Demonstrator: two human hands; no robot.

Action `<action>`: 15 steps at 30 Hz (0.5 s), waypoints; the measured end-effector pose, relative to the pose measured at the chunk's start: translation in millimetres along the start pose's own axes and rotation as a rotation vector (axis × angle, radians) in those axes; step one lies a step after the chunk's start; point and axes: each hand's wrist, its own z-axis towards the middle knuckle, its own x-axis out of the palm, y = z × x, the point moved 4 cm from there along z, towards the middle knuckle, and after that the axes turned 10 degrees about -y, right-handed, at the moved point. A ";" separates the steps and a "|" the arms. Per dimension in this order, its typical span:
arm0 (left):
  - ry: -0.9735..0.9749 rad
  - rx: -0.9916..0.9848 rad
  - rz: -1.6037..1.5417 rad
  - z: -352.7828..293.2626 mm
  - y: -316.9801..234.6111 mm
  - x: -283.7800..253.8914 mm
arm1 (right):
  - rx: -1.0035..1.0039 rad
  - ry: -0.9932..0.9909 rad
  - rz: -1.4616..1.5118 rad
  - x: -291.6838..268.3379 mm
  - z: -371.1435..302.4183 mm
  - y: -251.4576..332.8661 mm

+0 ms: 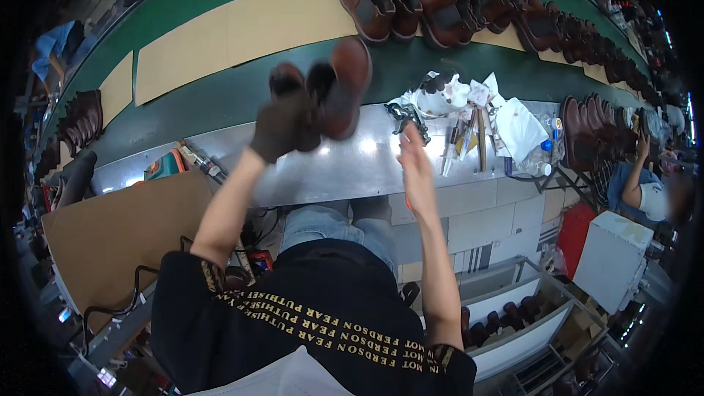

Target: Cleaning and inspecting finished leather boots on a factory assembly line.

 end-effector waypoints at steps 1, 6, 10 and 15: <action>0.082 -0.023 0.001 -30.1 -12.5 8.5 | 0.013 0.045 -0.011 14.0 10.9 -26.9; 0.285 0.074 -0.247 -114.9 -24.4 44.5 | -0.090 0.157 -0.267 63.8 16.3 -92.3; -0.358 -0.565 -0.195 -139.5 7.8 -7.9 | 0.176 0.026 -0.211 31.6 32.1 -87.1; -0.281 -1.544 -1.229 -178.6 108.7 106.2 | 0.302 0.145 -0.220 63.0 50.7 -112.5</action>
